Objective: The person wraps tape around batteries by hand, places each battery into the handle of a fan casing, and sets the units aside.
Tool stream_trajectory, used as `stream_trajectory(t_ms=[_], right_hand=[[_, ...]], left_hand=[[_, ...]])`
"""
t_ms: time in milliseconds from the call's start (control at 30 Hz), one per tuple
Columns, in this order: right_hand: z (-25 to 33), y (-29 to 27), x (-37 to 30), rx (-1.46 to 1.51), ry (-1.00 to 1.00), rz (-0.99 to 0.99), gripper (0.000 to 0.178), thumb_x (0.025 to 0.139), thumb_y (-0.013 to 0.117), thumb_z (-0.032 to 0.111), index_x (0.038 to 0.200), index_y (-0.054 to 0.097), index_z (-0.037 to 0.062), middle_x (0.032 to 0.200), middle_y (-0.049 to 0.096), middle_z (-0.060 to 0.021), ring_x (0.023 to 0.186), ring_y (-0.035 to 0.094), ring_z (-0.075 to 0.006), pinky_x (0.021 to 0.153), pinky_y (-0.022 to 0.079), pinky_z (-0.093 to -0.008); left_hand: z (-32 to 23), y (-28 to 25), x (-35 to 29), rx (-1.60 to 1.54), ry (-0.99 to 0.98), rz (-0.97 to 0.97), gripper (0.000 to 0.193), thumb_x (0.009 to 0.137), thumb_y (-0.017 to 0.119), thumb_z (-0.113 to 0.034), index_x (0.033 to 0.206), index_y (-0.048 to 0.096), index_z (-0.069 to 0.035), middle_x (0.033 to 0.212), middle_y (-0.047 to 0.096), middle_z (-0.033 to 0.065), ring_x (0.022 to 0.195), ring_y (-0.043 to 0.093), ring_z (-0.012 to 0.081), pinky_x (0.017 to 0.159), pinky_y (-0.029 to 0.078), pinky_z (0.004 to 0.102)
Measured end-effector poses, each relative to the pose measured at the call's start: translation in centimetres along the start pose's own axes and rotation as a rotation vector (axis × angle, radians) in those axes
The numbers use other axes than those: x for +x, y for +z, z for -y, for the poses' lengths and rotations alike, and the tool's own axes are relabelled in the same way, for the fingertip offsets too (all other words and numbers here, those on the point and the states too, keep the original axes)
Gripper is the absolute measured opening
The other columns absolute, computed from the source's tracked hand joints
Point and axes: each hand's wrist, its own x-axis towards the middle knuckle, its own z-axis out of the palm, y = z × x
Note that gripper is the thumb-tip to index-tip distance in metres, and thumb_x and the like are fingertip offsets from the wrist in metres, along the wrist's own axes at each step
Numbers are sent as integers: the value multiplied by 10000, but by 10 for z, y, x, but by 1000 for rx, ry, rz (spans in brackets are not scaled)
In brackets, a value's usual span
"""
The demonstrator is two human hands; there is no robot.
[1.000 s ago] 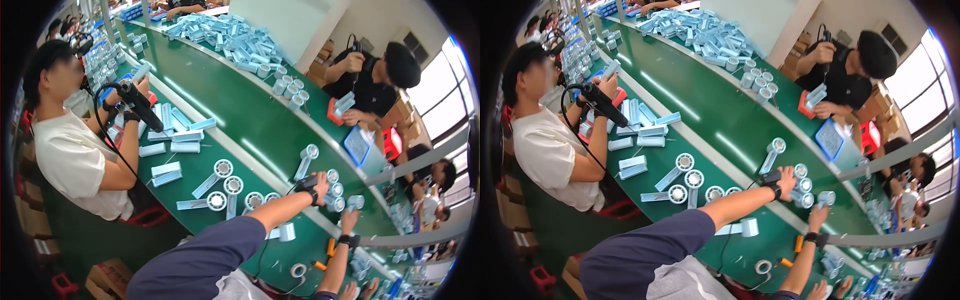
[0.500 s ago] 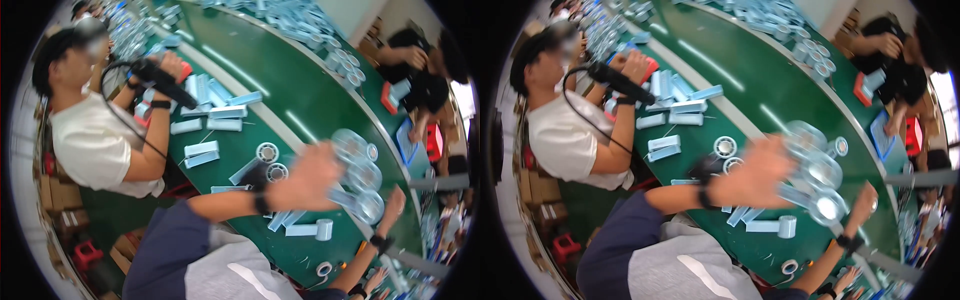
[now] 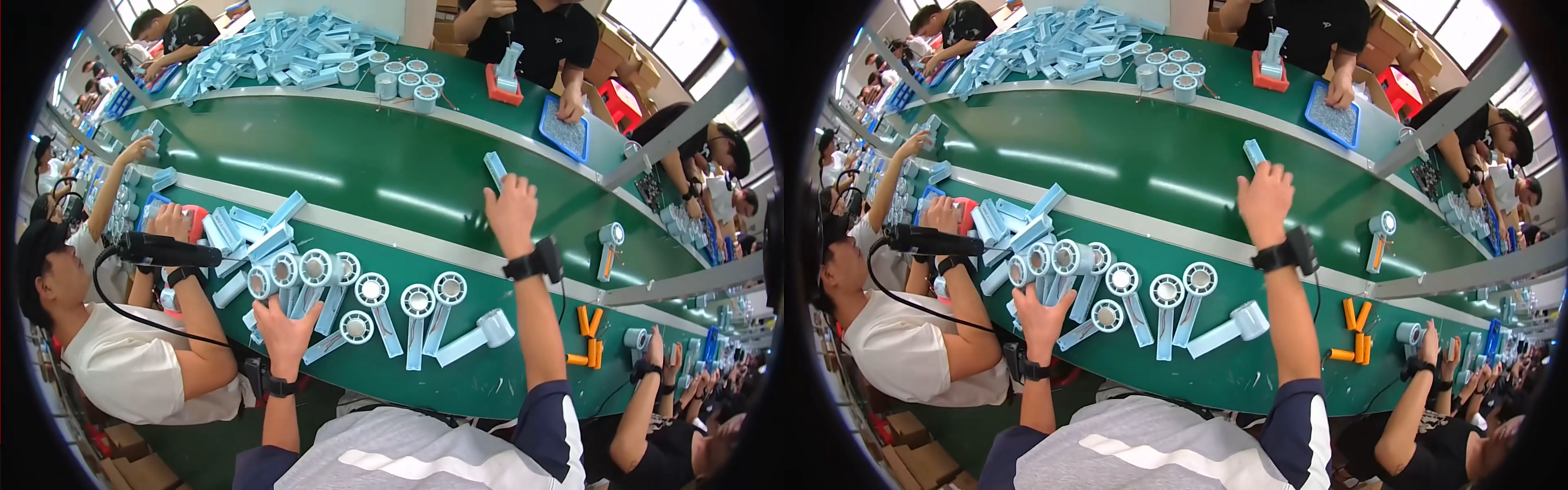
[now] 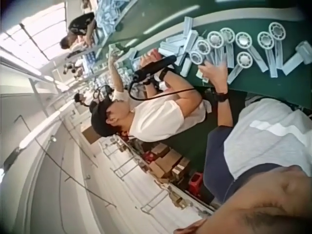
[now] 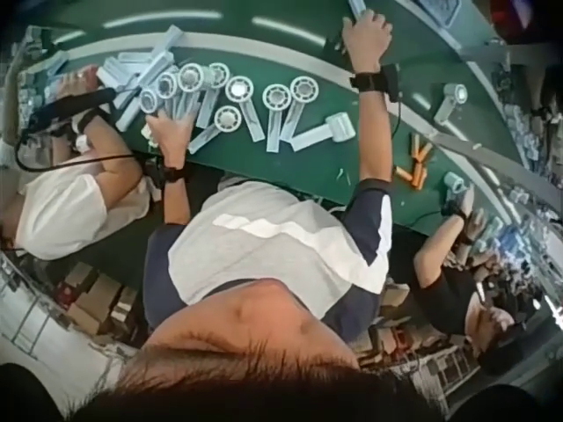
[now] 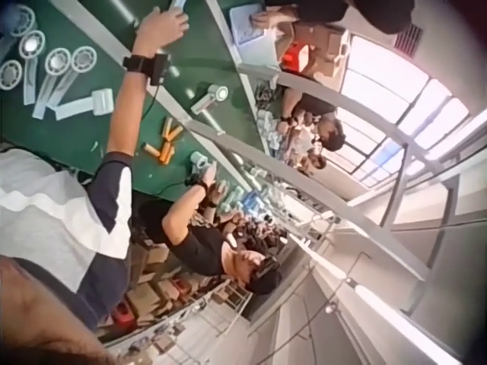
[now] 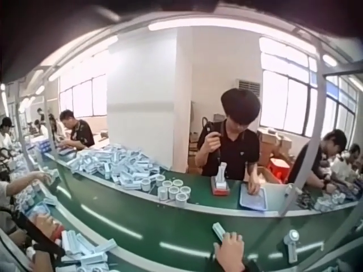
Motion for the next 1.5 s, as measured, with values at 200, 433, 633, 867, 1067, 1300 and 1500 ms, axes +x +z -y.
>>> stream_trajectory(t_ms=[200,433,633,867,1067,1300,1500], right_hand=[[-91,2,5,135,35,296,439,798,753,300,1083,584,11,1082,615,-232,974,618,-413,837,519,-493],[-21,-86,-108,254,13,613,468,775,724,317,1124,623,22,1050,668,-214,973,655,-384,813,538,-471],[-8,-90,-156,306,84,432,519,820,752,342,1188,587,14,1134,622,-183,1063,617,-378,804,542,-483],[-129,-185,-289,542,790,16,317,880,727,161,1127,643,-19,1087,681,-191,873,693,-278,789,546,-344],[-122,-213,-381,357,864,93,225,855,713,116,1026,631,-6,916,649,-135,886,638,-276,747,509,-373],[-109,-185,-385,249,805,-34,139,838,704,93,890,594,24,833,590,-133,836,575,-329,729,477,-424],[-73,-241,-398,902,391,343,119,878,672,116,818,638,20,818,627,-141,794,607,-339,716,502,-396]], left_hand=[[1,-2,-9,230,-228,-35,752,679,871,-411,1215,582,30,1138,501,226,1069,524,427,922,441,485],[4,2,-14,341,-44,1,730,685,860,-444,1181,602,26,1136,546,249,1052,552,449,908,471,495],[-2,-20,-10,59,59,203,579,815,789,-336,1222,601,31,1241,546,299,1134,550,473,961,455,496],[-76,-29,-29,85,463,39,385,855,741,-188,1162,628,16,1235,584,239,1139,567,414,987,436,475],[-217,23,-114,-460,1110,747,315,737,785,-33,1030,670,-55,1108,645,107,1049,596,303,911,468,410],[-302,137,-180,-221,1799,815,396,797,759,-309,1123,611,-138,955,539,65,908,545,255,756,435,366],[-311,145,-177,-192,1857,750,331,799,741,-387,940,587,-130,885,489,69,833,527,247,718,429,361]])
